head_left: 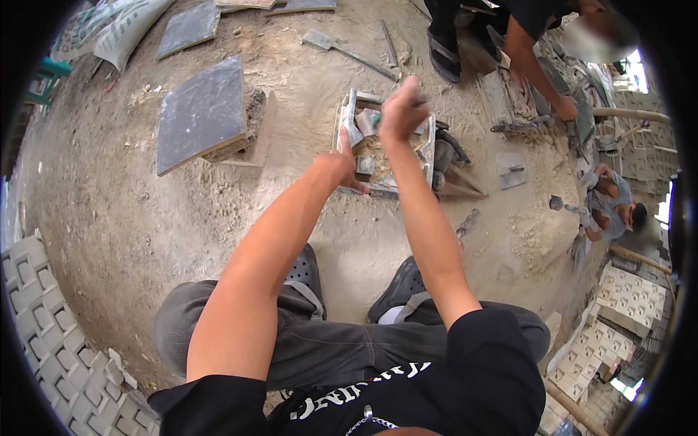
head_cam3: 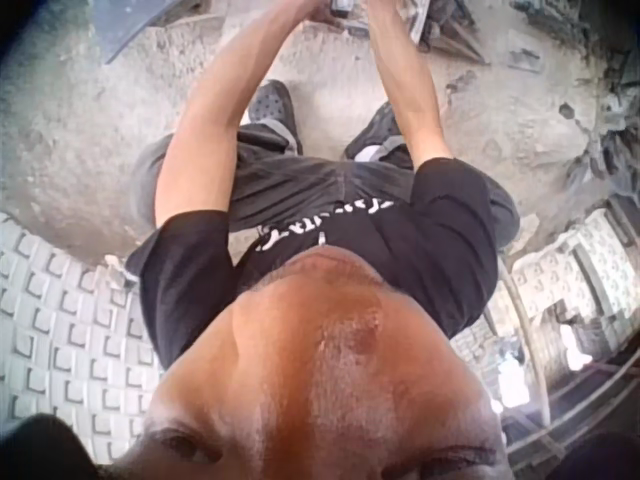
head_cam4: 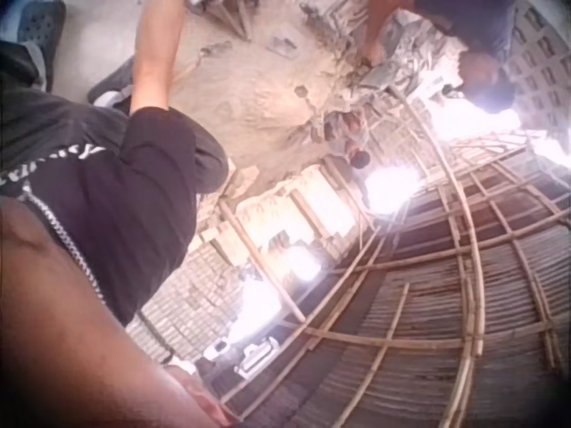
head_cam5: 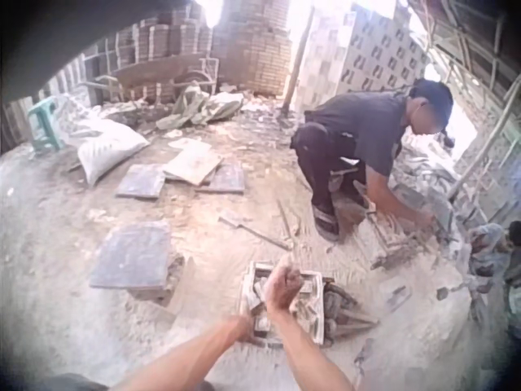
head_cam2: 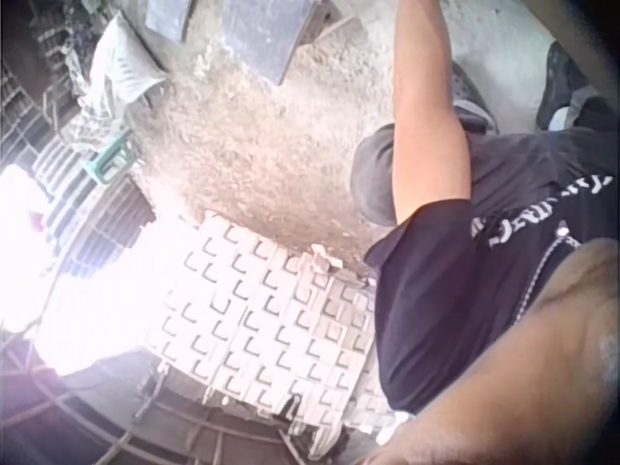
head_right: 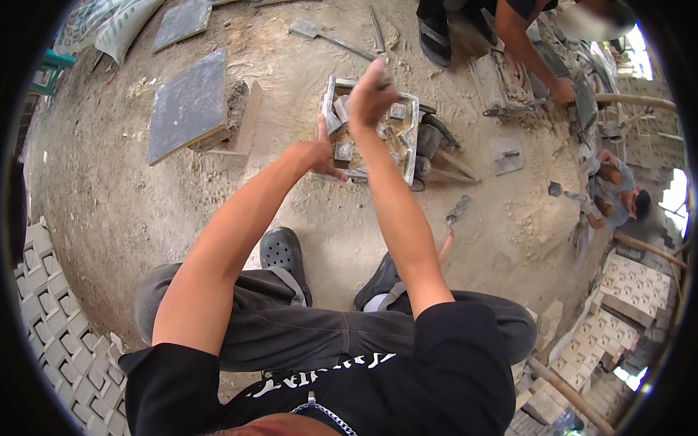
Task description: The person fills a metal mold with a dry material, spreads it evenly by hand, and then uses a pointed tool to repeatedly pack and level the material within the mold's pattern.
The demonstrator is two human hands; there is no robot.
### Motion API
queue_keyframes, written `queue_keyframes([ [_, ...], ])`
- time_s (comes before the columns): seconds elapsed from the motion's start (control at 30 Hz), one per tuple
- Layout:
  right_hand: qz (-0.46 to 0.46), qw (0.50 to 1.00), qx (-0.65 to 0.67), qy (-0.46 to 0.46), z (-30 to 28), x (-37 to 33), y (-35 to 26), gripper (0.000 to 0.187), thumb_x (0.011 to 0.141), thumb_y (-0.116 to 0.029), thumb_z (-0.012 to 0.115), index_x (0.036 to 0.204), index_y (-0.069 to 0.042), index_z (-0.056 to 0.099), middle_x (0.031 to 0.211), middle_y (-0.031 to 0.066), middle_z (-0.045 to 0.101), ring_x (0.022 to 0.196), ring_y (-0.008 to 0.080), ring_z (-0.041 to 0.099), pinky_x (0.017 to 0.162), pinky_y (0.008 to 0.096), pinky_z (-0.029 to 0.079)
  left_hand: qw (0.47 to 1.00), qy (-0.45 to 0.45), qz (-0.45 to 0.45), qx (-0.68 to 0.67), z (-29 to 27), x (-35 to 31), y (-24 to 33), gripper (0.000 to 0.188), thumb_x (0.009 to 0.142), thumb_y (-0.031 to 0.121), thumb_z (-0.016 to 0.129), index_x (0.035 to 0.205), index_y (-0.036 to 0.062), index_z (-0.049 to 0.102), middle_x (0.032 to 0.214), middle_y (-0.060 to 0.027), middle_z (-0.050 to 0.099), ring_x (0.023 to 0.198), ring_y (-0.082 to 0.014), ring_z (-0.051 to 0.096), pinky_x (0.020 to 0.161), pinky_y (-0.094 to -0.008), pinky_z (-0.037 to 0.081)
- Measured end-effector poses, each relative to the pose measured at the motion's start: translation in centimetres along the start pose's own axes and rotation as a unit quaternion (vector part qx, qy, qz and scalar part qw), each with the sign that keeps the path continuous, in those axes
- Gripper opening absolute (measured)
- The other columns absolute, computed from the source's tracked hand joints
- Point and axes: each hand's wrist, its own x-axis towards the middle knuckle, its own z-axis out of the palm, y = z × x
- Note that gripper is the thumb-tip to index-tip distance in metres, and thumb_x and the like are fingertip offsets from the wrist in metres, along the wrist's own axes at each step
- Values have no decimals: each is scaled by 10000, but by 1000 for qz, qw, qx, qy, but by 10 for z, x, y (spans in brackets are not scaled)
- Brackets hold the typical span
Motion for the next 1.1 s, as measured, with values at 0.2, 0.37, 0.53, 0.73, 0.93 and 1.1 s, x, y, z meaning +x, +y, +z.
queue_keyframes([
  [0.2,64,934,139,-323,5,-4,8,469,965,-199,594,529,-95,455,516,-10,456,472,82,411,451,265,308,1000,-5,-24,3,-5,-9,-9,1577,565,713,808,1465,-13,-264,1394,-229,509,1242,-351,552,1013,-430,449],
  [0.37,154,889,71,-426,-6,30,-12,544,954,-207,562,471,-130,324,436,-19,317,368,109,278,397,291,223,1000,6,-18,12,-6,-8,-1,1584,556,731,798,1464,-20,-261,1368,-227,534,1223,-345,568,997,-429,458],
  [0.53,71,945,140,-288,17,34,-81,522,918,-210,569,458,-155,328,411,-11,334,356,99,278,376,296,207,999,27,-1,17,16,13,-18,1589,548,739,793,1463,-21,-262,1373,-230,528,1221,-344,570,1000,-425,457],
  [0.73,-55,972,58,-222,3,26,38,490,915,-172,563,463,-170,372,421,-44,386,362,76,359,376,266,270,999,-7,5,32,2,3,10,1587,551,752,780,1461,-24,-263,1373,-235,526,1216,-345,573,1000,-421,457],
  [0.93,17,964,60,-257,39,18,-31,486,904,-171,595,460,-143,402,428,-26,416,352,93,369,372,278,263,1000,-4,-5,14,7,6,-16,1587,547,750,781,1463,-21,-259,1377,-256,511,1217,-359,569,997,-420,463],
  [1.1,-56,970,-32,-234,40,17,-17,454,914,-191,592,482,-122,470,444,-21,466,347,98,392,371,280,292,1000,-1,-17,5,-2,-3,-11,1577,557,733,791,1465,-15,-260,1387,-260,500,1222,-370,563,1002,-428,459],
])
